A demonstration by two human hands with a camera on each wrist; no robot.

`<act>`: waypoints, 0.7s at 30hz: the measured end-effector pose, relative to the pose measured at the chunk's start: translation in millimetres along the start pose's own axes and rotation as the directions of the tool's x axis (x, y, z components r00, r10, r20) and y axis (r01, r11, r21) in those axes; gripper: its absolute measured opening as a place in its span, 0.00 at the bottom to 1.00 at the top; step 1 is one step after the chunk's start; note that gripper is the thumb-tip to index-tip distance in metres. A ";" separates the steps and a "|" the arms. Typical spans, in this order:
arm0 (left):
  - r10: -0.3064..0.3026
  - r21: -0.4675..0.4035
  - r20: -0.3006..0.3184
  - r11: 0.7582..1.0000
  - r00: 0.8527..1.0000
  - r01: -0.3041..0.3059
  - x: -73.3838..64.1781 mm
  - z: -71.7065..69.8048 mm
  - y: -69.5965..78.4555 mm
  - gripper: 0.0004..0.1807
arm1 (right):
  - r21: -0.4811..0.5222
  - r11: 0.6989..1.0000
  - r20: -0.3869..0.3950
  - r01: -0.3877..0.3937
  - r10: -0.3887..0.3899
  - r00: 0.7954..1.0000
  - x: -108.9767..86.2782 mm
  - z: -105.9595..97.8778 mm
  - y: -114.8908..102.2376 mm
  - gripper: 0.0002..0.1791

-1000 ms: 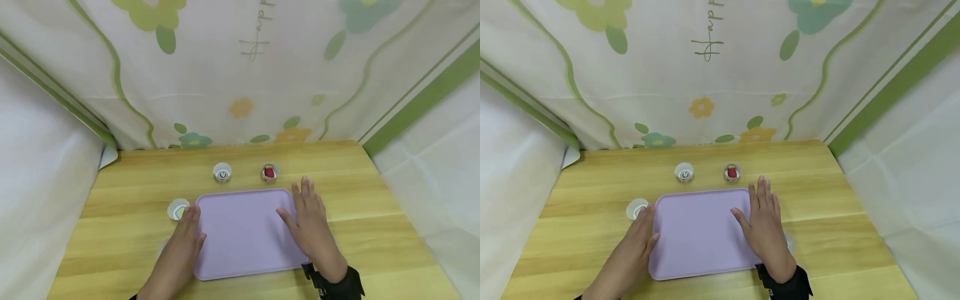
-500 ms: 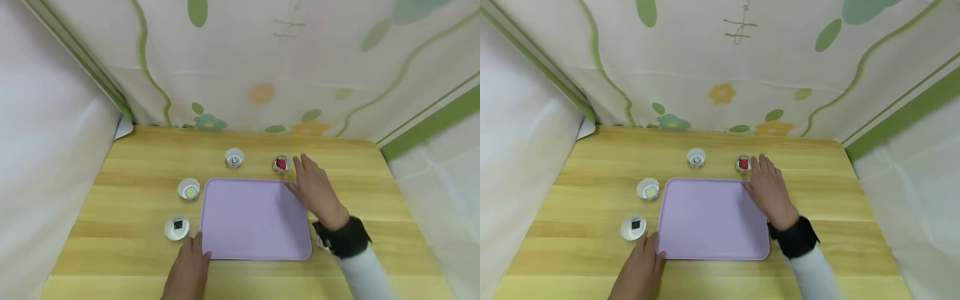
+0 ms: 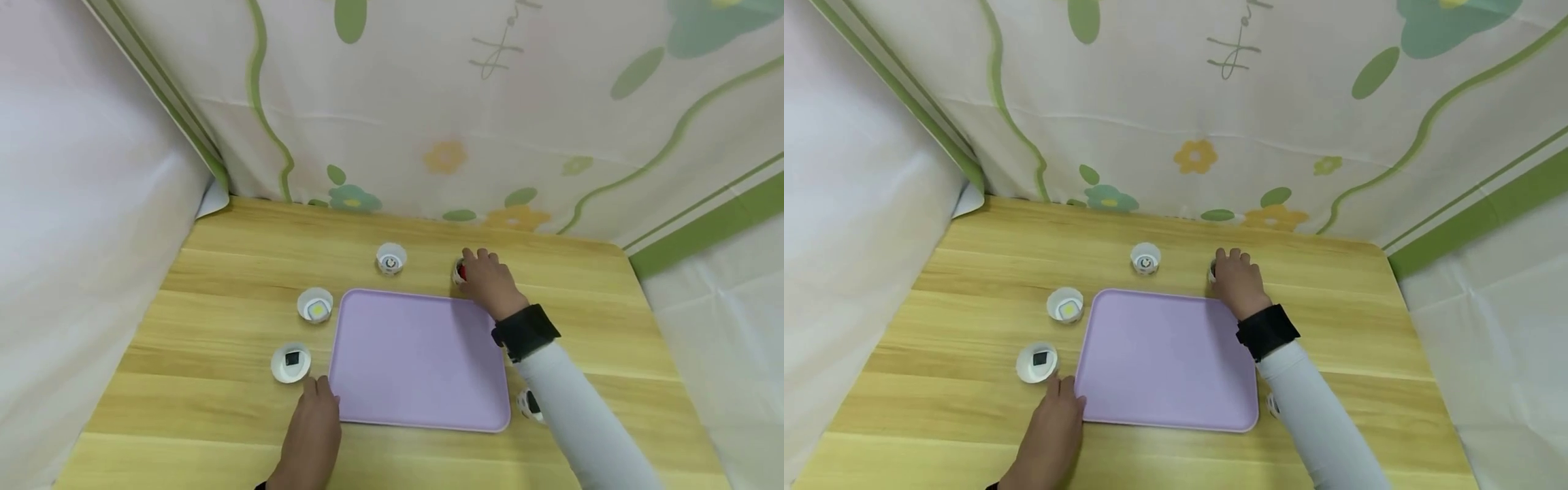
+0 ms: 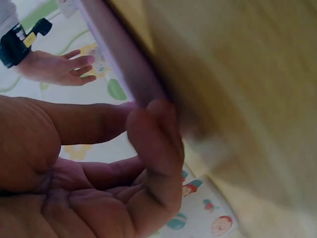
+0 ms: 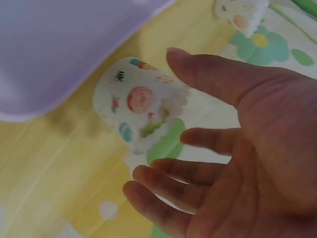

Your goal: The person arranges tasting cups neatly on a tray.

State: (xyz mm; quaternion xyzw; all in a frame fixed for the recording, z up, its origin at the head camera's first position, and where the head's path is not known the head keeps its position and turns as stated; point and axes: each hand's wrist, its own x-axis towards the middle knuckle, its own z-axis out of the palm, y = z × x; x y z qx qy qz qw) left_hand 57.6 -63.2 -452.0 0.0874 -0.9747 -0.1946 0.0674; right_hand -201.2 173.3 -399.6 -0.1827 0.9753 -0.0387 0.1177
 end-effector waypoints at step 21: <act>-0.030 -0.088 -0.120 0.996 0.992 0.019 5.3 10.3 -0.7 0.08 | 0.064 0.998 -0.059 0.017 -0.014 0.998 0.3 5.0 -1.6 0.23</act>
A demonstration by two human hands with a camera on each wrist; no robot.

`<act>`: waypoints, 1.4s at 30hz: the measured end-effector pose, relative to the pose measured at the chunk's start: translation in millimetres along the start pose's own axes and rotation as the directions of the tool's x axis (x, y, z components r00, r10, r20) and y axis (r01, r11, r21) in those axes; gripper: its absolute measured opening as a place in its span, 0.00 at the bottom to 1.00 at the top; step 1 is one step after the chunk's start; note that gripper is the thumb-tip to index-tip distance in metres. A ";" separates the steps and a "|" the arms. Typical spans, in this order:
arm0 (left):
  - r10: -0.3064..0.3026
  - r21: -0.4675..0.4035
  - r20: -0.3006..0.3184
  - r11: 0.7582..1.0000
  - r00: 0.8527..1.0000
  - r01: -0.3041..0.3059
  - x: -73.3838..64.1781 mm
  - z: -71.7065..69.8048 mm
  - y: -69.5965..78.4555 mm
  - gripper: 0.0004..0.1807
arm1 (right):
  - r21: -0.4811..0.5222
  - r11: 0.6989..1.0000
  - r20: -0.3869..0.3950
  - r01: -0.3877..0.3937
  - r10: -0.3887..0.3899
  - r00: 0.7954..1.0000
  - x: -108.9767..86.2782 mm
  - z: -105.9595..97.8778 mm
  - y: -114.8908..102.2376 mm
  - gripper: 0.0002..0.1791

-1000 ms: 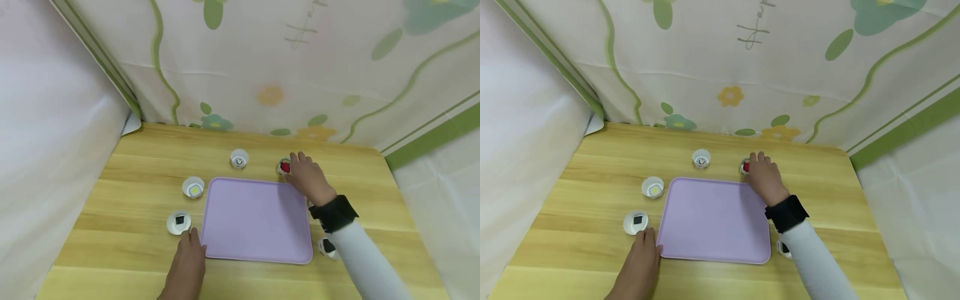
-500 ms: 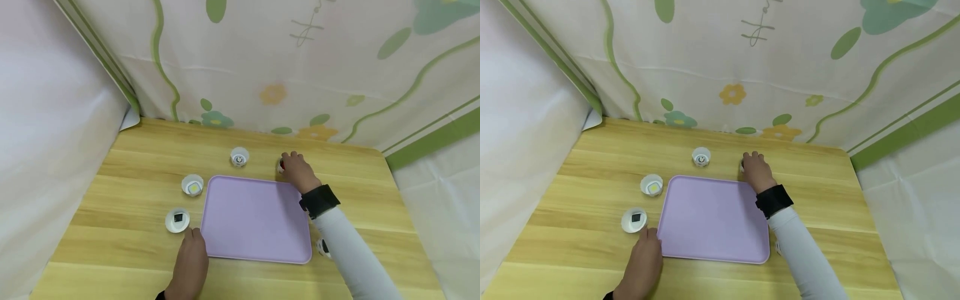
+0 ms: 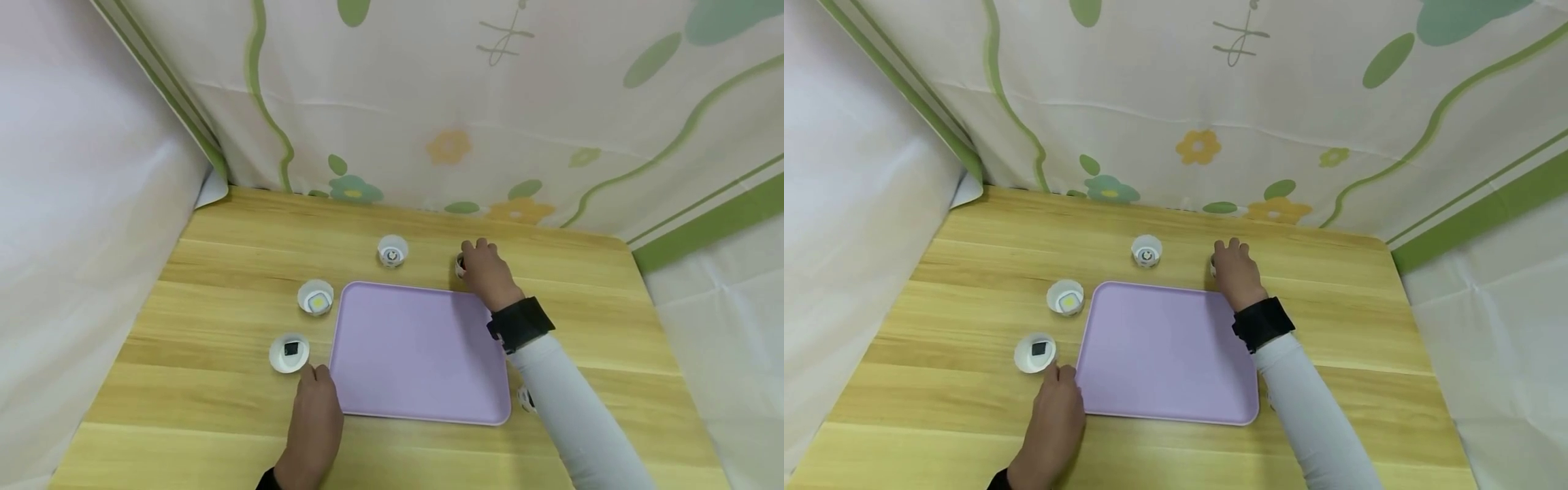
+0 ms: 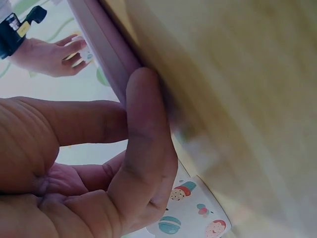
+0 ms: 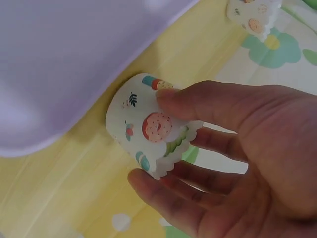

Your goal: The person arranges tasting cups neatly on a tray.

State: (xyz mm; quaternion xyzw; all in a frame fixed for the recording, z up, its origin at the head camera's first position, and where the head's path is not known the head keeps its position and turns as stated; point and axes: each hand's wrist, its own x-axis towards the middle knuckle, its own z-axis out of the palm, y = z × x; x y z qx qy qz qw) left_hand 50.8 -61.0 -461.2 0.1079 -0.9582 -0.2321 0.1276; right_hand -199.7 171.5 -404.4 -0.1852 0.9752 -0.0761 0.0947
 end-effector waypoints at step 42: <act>0.154 0.118 0.021 0.981 0.988 -0.155 7.8 -7.9 -12.7 0.09 | -0.125 0.953 -0.190 0.275 -0.295 0.936 -48.3 42.5 -149.6 0.26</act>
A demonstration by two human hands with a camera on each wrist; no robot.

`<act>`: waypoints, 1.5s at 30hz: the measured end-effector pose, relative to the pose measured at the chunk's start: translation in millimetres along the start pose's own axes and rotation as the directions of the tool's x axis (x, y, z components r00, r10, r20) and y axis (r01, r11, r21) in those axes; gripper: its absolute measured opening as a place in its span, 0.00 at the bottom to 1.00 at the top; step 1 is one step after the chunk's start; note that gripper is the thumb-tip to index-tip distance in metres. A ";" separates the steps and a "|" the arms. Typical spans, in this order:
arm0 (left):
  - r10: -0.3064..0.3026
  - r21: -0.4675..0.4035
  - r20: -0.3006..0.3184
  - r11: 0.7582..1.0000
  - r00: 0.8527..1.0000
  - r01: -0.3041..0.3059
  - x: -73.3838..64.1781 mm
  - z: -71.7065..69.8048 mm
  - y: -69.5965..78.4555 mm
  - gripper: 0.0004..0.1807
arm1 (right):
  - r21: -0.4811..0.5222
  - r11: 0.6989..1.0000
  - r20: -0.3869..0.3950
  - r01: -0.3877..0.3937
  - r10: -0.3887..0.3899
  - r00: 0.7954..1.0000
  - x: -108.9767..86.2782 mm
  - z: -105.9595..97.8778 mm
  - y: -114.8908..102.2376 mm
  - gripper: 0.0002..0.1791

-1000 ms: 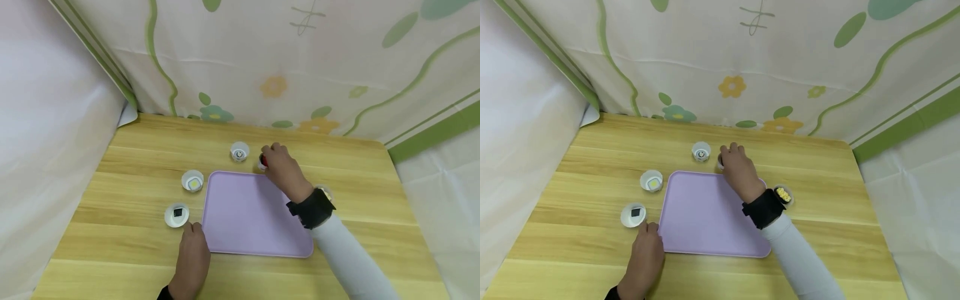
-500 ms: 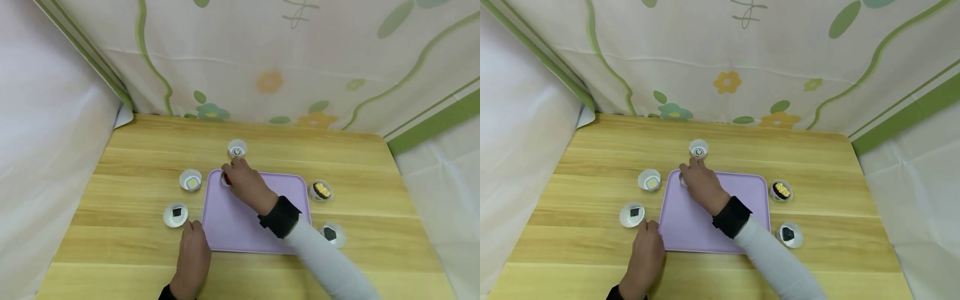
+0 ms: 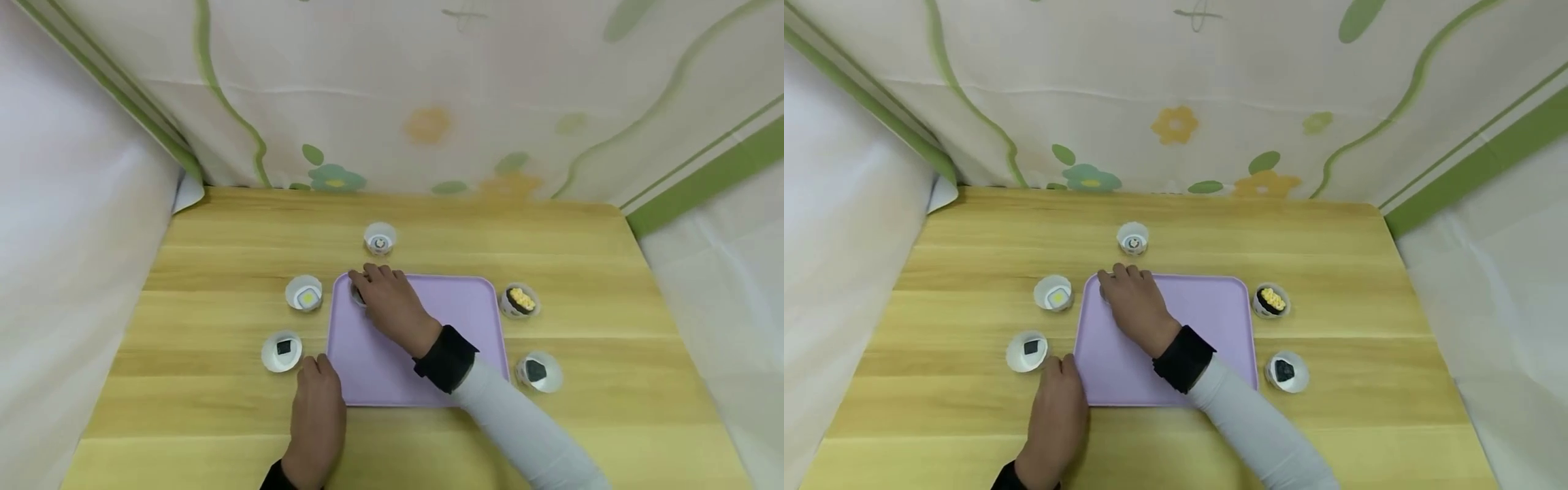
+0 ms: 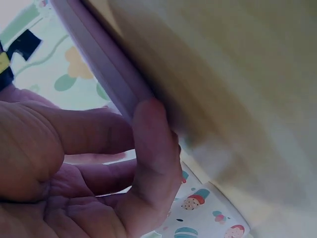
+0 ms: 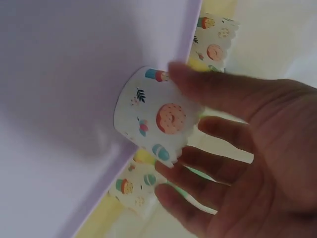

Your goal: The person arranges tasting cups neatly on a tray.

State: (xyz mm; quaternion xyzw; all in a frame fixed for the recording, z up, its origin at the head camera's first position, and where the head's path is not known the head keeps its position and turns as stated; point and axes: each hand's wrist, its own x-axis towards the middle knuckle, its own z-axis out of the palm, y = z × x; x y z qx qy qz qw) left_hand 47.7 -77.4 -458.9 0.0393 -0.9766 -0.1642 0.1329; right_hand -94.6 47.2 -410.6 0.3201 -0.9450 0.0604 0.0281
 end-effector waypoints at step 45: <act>-0.070 -0.062 0.061 0.995 0.996 0.074 -20.7 -33.3 -22.4 0.09 | 0.160 0.899 0.229 -0.407 0.368 0.901 -120.8 -38.8 132.9 0.29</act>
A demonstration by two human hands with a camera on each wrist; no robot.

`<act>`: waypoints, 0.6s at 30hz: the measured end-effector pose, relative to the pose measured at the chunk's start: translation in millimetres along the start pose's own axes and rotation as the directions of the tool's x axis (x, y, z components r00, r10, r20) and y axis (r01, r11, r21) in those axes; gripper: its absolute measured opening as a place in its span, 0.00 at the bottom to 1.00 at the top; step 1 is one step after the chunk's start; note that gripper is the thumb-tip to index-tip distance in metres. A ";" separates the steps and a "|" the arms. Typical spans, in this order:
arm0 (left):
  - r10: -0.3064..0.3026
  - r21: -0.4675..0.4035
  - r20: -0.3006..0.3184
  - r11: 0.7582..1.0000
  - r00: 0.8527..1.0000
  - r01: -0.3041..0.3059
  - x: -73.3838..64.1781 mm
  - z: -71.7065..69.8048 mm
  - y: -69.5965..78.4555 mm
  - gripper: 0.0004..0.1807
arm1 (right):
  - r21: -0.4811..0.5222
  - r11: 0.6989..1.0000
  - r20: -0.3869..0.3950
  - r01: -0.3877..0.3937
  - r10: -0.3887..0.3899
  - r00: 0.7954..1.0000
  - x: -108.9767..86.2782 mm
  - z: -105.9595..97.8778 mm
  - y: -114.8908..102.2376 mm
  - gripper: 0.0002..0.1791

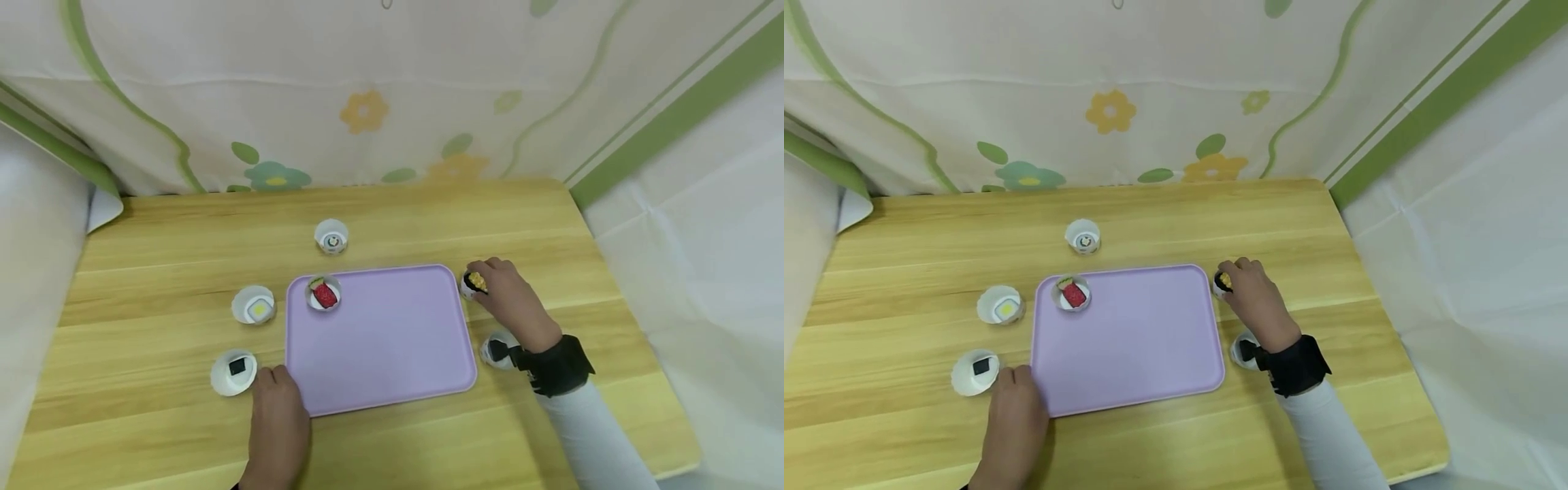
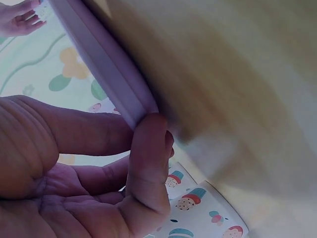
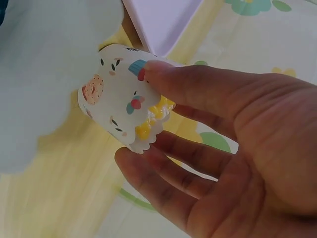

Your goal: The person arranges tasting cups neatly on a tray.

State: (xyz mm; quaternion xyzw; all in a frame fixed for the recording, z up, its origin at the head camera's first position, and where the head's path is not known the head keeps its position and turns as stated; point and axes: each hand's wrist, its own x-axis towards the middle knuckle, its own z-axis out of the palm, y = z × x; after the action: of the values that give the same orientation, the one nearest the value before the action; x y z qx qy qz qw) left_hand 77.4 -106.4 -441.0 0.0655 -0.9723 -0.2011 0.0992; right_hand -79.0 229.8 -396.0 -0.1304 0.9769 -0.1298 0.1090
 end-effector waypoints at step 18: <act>-0.032 -0.004 0.054 0.999 0.998 0.032 0.3 -4.0 2.8 0.09 | -0.050 0.999 -0.061 0.012 -0.015 0.998 5.3 -1.7 -0.6 0.27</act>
State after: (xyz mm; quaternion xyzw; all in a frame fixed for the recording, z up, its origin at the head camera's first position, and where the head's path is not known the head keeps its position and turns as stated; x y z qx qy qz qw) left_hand 77.7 -105.4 -436.3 0.0755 -0.9729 -0.2069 0.0699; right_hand -84.3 228.1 -395.2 -0.1356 0.9818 -0.1101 0.0747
